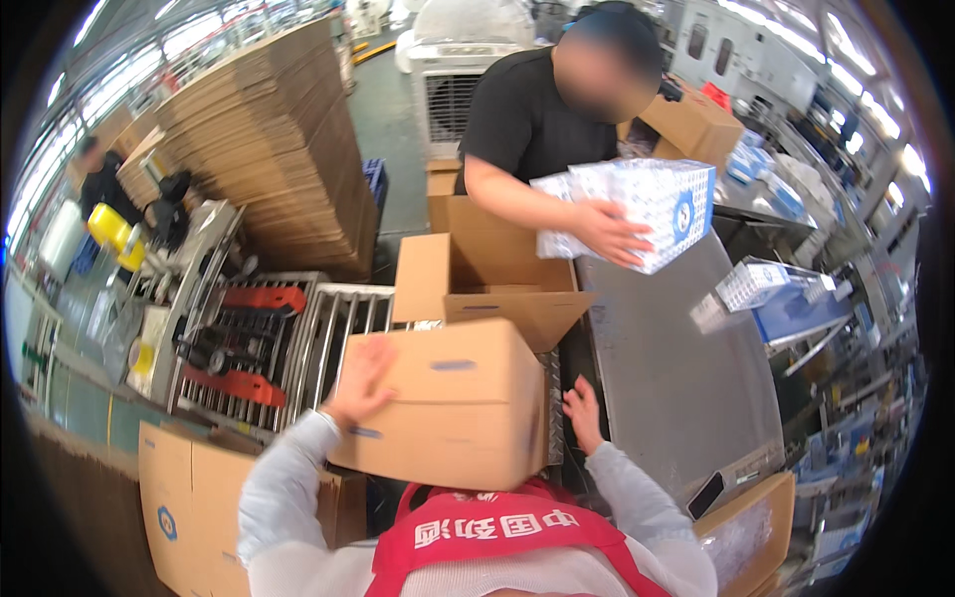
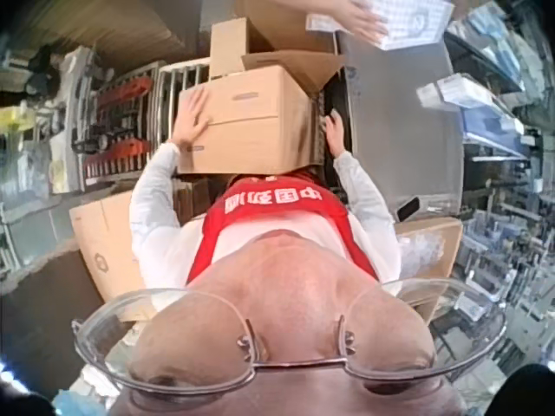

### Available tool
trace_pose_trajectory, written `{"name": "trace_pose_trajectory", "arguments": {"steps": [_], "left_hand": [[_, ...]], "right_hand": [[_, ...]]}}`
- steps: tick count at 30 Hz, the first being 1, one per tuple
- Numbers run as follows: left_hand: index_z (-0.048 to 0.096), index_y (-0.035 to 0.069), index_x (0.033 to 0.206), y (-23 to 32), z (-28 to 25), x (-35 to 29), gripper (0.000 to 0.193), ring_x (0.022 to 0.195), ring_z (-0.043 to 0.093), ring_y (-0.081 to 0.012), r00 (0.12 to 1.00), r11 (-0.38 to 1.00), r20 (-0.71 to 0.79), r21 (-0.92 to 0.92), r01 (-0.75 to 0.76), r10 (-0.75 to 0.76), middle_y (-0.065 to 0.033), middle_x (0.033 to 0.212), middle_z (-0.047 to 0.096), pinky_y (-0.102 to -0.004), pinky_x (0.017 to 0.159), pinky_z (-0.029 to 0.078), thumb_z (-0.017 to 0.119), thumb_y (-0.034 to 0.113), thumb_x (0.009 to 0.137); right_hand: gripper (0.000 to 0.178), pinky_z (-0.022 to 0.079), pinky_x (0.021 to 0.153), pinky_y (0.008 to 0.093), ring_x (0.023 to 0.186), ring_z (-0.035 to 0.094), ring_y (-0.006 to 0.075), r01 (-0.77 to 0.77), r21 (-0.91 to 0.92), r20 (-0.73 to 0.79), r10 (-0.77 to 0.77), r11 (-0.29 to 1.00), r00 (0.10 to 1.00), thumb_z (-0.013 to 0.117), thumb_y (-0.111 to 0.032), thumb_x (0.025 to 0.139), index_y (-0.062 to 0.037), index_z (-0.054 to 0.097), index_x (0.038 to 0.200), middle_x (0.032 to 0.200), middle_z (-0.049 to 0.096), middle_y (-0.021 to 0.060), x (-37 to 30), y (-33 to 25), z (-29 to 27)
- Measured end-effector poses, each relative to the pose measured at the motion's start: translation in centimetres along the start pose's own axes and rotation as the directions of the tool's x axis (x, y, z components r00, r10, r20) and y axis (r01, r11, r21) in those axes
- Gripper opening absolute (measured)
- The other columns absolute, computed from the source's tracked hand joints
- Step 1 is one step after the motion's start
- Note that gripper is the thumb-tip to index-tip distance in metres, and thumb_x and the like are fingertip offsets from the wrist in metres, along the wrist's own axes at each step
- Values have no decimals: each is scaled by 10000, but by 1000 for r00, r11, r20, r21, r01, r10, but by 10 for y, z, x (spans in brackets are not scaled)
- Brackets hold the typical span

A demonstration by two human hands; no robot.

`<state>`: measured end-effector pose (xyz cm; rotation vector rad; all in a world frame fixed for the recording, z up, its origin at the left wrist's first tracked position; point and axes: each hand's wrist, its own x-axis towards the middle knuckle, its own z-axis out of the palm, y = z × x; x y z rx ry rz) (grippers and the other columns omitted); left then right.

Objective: The person packs blue and white patterned boxes into larger cardboard shipping boxes. They arrange the items inside, close the flaps, and move the filled boxes to a conveyor belt.

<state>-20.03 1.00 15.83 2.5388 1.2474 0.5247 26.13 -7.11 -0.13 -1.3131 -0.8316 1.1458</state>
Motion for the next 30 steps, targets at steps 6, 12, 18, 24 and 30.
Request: {"name": "trace_pose_trajectory", "arguments": {"steps": [6,12,18,24,30], "left_hand": [[366,41,1491,-126,-82,-128,747,1351,439,-198,718,-116,521,-838,533,-463,-58,1475,470,-361,1103,363,259,613,1023],[557,29,1295,-160,34,-163,412,1084,603,-223,531,-119,716,-639,760,-454,-64,1146,647,-415,986,464,595,267,960],[87,21,1551,-5,59,-13,1016,1423,317,-264,842,132,477,-845,519,-253,-145,1539,336,-429,1157,276,658,538,889],[277,-63,1475,-61,102,-34,835,1190,602,-351,784,512,219,-651,561,-580,-253,1212,644,-384,997,474,657,394,889],[434,-74,1383,-22,72,-10,629,1203,584,-288,844,429,440,-727,536,-307,-221,1264,619,-343,1010,454,661,260,901]], "right_hand": [[413,511,832,272,957,646,130,-340,41,297,314,940,902,666,-266,954,45,602,1217,1105,683,82,-44,-28,107],[351,454,963,301,1094,560,114,-193,-228,836,294,954,463,551,-207,1006,14,577,1278,1196,643,32,-102,-206,208],[759,531,828,432,952,670,396,162,-632,706,477,758,523,469,-514,972,95,339,1407,1075,641,316,-103,-53,296],[747,289,1126,551,1358,419,349,856,-499,862,-26,135,506,637,-471,895,-52,394,1463,1451,447,221,-92,-189,215],[1085,140,1183,507,1470,176,354,-86,-990,-106,194,-108,975,671,-700,771,54,325,1470,1546,259,259,-53,-60,30]]}}
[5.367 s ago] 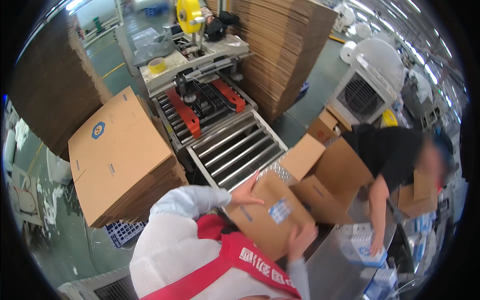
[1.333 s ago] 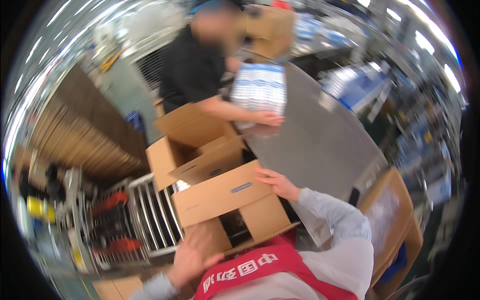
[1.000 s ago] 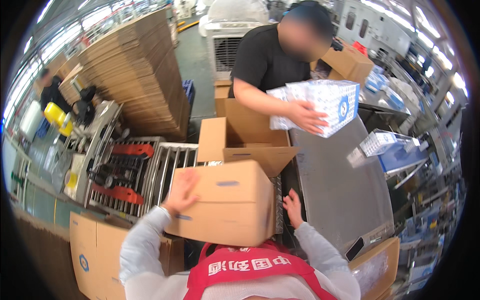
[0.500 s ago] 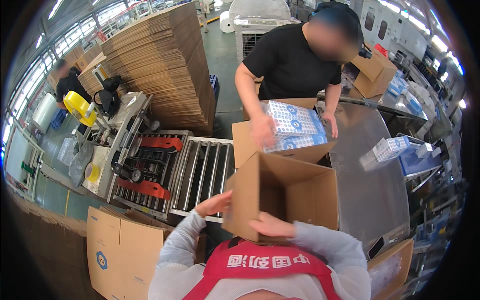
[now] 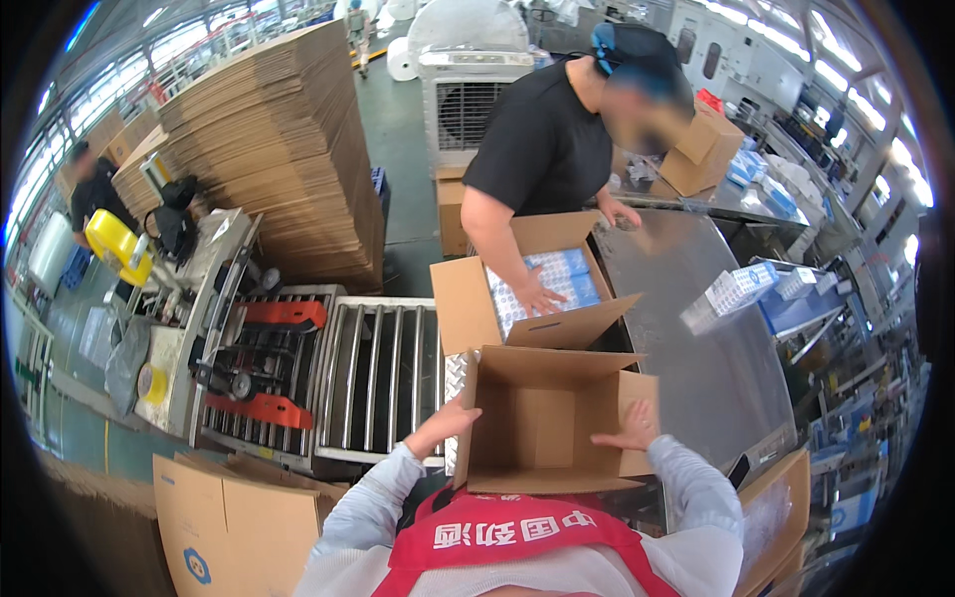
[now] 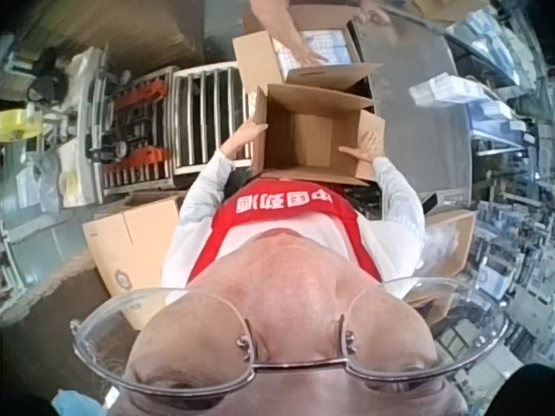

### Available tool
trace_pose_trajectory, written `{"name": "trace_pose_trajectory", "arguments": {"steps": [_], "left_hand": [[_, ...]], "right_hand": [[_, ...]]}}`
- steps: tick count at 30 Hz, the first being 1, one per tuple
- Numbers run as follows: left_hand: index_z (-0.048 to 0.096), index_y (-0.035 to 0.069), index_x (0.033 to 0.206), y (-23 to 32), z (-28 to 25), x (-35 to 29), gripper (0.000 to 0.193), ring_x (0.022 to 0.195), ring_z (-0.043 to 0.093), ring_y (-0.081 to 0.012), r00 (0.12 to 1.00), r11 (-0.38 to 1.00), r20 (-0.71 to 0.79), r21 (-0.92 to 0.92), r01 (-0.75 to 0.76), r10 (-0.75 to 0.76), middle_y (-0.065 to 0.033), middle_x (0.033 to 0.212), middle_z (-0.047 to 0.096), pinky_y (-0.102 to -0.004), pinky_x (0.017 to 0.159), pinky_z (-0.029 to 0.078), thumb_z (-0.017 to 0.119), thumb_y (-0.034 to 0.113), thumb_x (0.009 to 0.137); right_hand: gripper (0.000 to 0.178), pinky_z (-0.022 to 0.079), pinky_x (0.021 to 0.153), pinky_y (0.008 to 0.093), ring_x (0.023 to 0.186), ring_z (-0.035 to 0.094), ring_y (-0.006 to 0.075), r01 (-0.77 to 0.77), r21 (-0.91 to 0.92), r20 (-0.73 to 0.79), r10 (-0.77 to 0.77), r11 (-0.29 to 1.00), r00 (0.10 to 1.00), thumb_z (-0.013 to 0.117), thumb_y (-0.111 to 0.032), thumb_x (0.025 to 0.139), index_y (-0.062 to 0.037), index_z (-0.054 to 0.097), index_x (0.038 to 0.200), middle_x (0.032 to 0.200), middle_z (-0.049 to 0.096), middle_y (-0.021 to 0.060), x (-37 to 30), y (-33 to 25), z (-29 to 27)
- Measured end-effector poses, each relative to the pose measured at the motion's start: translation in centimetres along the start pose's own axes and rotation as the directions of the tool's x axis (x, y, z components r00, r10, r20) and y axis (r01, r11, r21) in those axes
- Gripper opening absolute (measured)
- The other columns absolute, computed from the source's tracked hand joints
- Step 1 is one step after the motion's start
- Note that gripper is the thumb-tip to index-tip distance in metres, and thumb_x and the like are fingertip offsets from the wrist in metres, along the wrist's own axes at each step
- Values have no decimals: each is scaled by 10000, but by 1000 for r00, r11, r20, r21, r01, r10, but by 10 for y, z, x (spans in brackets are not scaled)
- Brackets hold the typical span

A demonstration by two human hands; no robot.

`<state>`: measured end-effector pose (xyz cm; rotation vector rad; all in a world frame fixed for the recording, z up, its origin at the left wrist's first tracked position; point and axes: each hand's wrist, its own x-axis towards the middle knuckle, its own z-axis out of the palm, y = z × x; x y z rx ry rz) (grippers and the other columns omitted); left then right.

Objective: The person packs blue and white patterned boxes into larger cardboard shipping boxes. They arrange the items inside, close the flaps, and move the filled boxes to a conveyor belt.

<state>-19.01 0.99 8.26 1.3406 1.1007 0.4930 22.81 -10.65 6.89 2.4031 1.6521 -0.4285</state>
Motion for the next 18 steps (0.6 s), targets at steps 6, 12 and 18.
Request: {"name": "trace_pose_trajectory", "arguments": {"steps": [6,12,18], "left_hand": [[635,-36,1196,-79,-85,-24,419,984,679,-191,968,887,-64,-419,194,-242,-102,1077,707,-335,886,536,739,203,868],[668,20,1092,-59,-32,18,284,897,695,-197,939,830,-210,-545,119,-273,-82,1011,724,-338,819,551,763,103,838],[661,4,1105,-32,33,36,278,874,684,-192,919,894,-320,-443,70,-231,-75,995,715,-324,780,541,711,132,863]], "right_hand": [[621,518,873,459,986,674,412,-174,620,205,57,765,977,641,-478,871,129,661,996,960,686,308,63,-13,75],[636,490,916,498,1043,628,456,1,540,147,-96,841,984,542,-499,915,117,669,1013,1054,657,326,97,53,81],[675,495,961,436,1119,634,370,105,109,245,-129,988,961,442,-610,922,-19,716,1096,1156,681,211,121,90,9]]}}
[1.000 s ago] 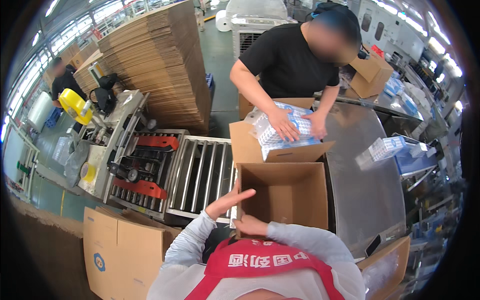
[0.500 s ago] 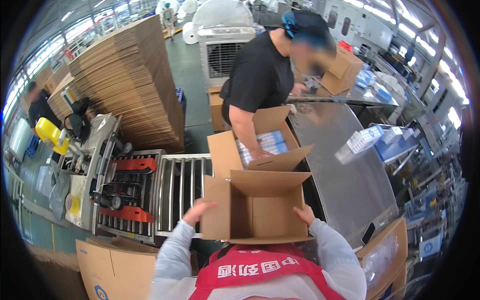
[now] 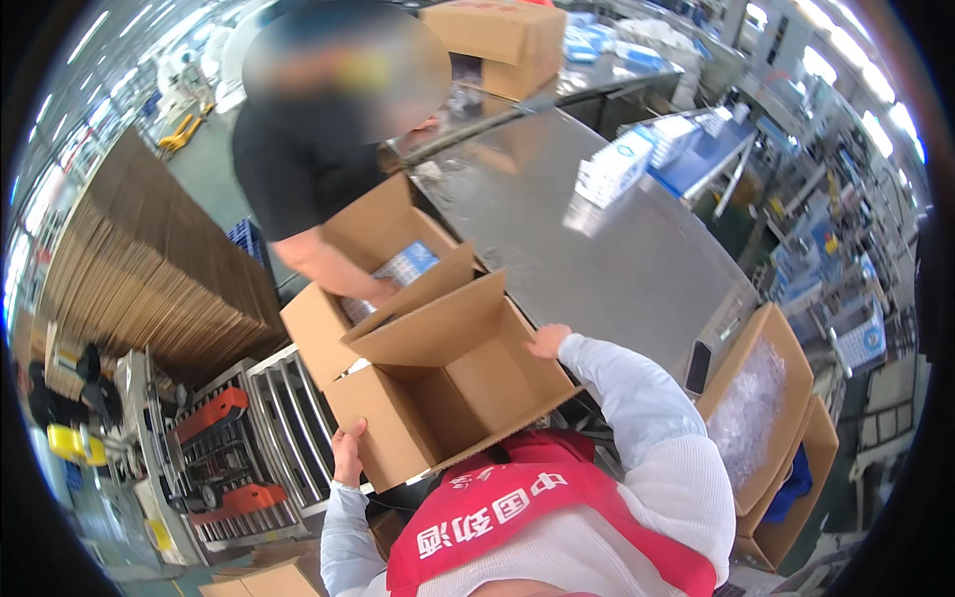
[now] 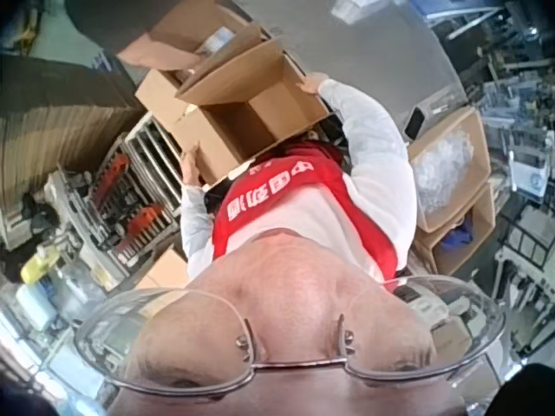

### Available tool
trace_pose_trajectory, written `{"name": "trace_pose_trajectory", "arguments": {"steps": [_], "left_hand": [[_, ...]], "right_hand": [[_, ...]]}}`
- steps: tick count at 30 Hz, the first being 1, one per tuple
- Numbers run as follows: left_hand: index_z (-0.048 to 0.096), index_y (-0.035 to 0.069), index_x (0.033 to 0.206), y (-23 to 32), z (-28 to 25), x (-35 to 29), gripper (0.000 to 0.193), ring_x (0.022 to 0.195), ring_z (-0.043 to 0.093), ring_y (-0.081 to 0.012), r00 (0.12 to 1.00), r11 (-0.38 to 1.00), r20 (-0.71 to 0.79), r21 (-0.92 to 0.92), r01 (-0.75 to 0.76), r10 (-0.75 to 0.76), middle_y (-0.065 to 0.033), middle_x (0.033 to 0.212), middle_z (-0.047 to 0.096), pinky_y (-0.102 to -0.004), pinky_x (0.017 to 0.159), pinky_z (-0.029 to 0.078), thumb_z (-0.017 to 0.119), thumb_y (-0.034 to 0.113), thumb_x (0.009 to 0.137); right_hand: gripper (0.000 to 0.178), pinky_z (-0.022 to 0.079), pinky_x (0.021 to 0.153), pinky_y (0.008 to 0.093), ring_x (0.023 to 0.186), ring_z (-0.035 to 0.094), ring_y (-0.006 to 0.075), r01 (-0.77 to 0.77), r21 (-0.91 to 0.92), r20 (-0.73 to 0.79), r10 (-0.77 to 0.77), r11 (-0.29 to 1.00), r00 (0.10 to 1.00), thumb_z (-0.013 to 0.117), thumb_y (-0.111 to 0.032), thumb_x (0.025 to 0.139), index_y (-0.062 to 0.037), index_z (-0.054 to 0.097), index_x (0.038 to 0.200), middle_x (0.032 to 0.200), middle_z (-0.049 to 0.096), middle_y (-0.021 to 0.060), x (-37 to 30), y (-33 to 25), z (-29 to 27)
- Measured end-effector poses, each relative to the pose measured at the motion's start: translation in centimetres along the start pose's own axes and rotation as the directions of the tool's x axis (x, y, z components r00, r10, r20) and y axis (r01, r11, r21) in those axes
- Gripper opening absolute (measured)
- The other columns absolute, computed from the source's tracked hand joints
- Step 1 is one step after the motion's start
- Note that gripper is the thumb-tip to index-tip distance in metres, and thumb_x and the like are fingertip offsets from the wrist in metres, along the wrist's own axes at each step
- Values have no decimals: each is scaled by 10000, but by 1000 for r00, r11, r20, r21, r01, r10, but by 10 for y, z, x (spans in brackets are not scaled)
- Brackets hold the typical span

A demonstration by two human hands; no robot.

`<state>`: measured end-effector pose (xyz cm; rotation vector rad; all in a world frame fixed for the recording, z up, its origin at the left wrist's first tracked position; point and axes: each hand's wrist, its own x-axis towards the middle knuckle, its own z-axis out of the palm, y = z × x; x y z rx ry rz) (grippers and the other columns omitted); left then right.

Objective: The person packs blue and white patterned boxes into larger cardboard shipping boxes. They arrange the items inside, close the flaps, and move the filled boxes to a conveyor belt.

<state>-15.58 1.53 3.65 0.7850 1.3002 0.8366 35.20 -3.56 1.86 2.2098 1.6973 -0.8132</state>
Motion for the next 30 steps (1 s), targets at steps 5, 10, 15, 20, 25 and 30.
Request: {"name": "trace_pose_trajectory", "arguments": {"steps": [5,10,15,20,25,30], "left_hand": [[656,-2,1092,-7,26,-11,286,932,663,-177,996,999,-88,42,2,2,-60,1025,704,-310,825,517,742,148,863],[186,9,1530,45,72,-60,1118,1447,206,-381,893,235,-129,972,27,431,-223,1542,262,-494,1144,236,869,316,700],[289,53,1509,100,232,-111,1079,1460,177,-414,778,-280,373,924,-261,505,-247,1521,293,-591,1170,136,858,393,658],[346,85,1490,72,335,-115,804,1201,569,-370,874,22,439,895,-445,-207,-235,1324,564,-432,966,474,590,549,880],[389,85,1458,17,343,-86,756,1067,632,-393,754,-176,652,735,-654,-80,-211,1168,643,-479,864,520,581,543,888],[413,102,1437,6,335,-76,684,1036,648,-397,824,-116,505,830,-545,-258,-221,1143,659,-475,851,529,572,501,905]], "right_hand": [[754,538,855,452,979,678,388,14,203,-75,2,979,997,420,-682,891,-8,750,957,1001,714,219,-4,31,-9],[773,471,1001,432,1182,596,362,34,235,40,-45,971,998,433,-697,887,-18,703,1141,1226,648,216,2,36,-12],[1006,470,999,399,1175,597,368,147,233,394,-231,961,889,501,-878,703,2,696,1150,1216,655,215,7,56,-44],[1049,490,762,394,888,625,310,277,413,278,-410,867,869,589,-926,563,36,680,971,974,662,183,23,85,-23],[826,400,610,321,703,484,172,240,488,398,-458,839,795,721,-823,551,-66,646,874,779,540,24,10,96,-43],[793,358,583,282,677,460,137,238,494,383,-455,836,804,741,-799,576,-96,642,929,750,520,-23,7,99,-35]]}}
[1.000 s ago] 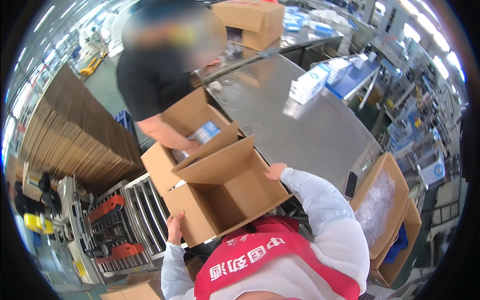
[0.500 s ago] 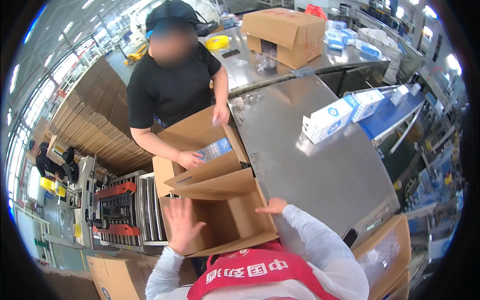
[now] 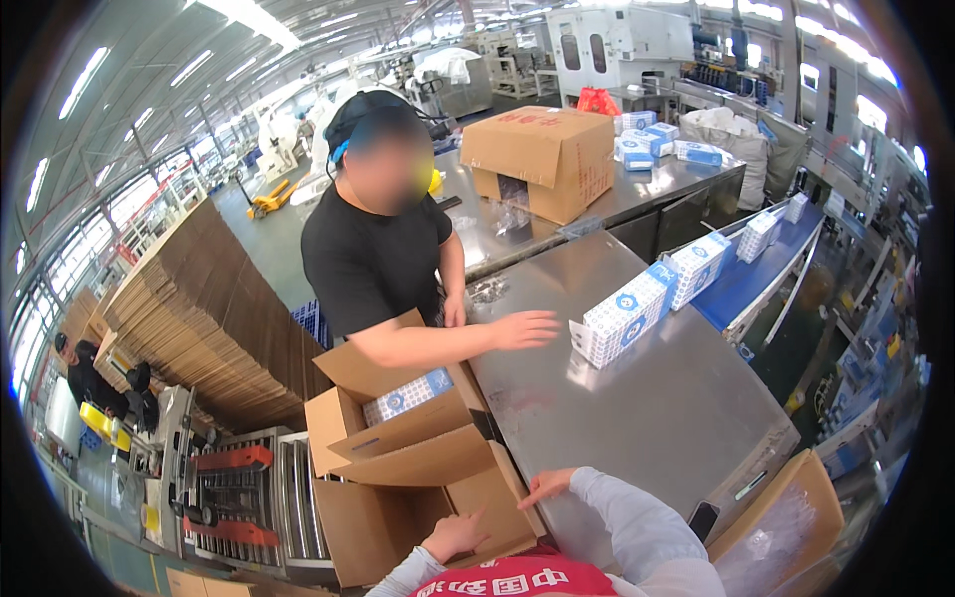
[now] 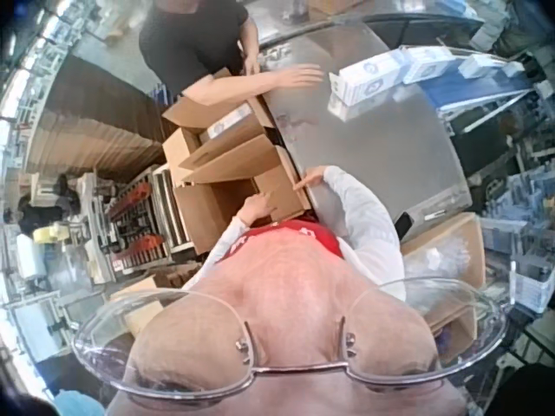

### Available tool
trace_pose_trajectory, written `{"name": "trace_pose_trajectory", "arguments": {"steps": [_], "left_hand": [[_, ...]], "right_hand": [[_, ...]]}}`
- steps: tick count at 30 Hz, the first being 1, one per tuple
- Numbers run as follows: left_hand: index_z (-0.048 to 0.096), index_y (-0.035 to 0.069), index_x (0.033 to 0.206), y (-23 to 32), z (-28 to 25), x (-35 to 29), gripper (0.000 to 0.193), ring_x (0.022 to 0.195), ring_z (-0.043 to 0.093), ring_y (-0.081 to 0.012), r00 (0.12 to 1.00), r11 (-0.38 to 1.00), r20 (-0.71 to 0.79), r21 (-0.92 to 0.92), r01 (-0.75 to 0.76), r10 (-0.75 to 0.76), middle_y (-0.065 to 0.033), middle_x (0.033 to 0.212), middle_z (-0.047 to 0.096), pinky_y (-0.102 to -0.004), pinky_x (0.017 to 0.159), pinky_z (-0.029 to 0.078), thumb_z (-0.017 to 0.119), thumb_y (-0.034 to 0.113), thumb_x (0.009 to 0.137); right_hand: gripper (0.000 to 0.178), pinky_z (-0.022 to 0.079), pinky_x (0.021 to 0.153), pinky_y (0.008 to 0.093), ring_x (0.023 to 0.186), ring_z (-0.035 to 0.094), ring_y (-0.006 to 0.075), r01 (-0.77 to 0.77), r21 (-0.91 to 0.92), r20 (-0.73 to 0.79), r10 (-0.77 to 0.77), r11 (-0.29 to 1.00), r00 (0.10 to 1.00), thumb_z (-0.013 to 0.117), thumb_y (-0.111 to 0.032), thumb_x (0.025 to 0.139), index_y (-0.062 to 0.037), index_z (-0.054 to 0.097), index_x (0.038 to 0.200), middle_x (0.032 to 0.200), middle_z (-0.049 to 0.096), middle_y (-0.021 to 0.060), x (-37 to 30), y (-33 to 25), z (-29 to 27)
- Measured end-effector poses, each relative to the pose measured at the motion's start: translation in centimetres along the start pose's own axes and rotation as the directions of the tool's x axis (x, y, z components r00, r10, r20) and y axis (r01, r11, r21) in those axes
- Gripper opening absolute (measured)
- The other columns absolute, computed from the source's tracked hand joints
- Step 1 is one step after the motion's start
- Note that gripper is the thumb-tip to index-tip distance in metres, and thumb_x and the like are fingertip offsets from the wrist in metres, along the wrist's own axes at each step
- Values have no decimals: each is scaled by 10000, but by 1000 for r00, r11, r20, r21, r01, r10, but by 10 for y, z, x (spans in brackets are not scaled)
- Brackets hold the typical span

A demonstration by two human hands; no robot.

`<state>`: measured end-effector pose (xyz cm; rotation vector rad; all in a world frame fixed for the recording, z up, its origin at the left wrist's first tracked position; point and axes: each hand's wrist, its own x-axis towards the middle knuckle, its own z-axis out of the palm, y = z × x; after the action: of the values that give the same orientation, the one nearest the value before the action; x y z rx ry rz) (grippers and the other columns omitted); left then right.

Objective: The person packs blue and white patterned boxes into larger cardboard shipping boxes. They arrange the items inside, close the flaps, and move the filled boxes to a conveyor belt.

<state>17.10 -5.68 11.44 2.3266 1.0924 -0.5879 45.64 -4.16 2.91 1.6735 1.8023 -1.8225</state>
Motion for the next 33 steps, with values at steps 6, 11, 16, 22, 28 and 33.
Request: {"name": "trace_pose_trajectory", "arguments": {"steps": [6,11,16,22,28,33], "left_hand": [[542,92,1252,-27,36,19,521,956,684,-359,999,996,44,-81,-26,29,-195,1047,700,-472,811,535,573,467,892],[599,93,1168,-73,79,36,438,902,677,-369,827,863,-260,63,-501,499,-197,985,696,-457,752,547,591,425,882],[375,80,1472,-13,11,20,706,1039,640,-390,980,978,-9,-60,-198,198,-225,1156,649,-475,856,528,584,442,903],[359,96,1488,-14,12,12,693,1099,617,-399,981,978,11,-84,-191,193,-234,1213,624,-475,902,511,561,453,929],[352,52,1472,-10,-3,6,672,1058,622,-427,963,958,27,-110,-264,268,-286,1155,623,-474,896,503,560,413,945],[366,14,1455,-9,-1,7,660,1073,610,-433,956,950,38,-131,-283,290,-314,1167,606,-453,907,497,551,405,956]], "right_hand": [[795,415,686,292,794,503,162,-29,-26,23,30,999,999,757,-779,573,-93,647,959,839,550,4,18,4,7],[788,430,726,311,833,498,155,-41,43,39,40,998,998,769,-765,586,-85,644,964,860,531,-21,24,-4,2],[867,462,725,310,884,542,198,-167,16,171,162,986,972,813,-727,562,-2,672,1018,977,584,55,39,8,-5],[667,310,573,296,600,350,121,-74,64,73,70,995,995,752,-707,678,-179,352,605,620,320,-49,31,1,2],[750,434,656,275,744,457,145,-164,111,192,141,980,971,816,-736,557,-79,611,856,824,464,3,45,16,-1],[848,435,711,290,832,473,164,-196,74,209,177,978,962,823,-738,539,-48,620,987,939,501,31,50,11,-5]]}}
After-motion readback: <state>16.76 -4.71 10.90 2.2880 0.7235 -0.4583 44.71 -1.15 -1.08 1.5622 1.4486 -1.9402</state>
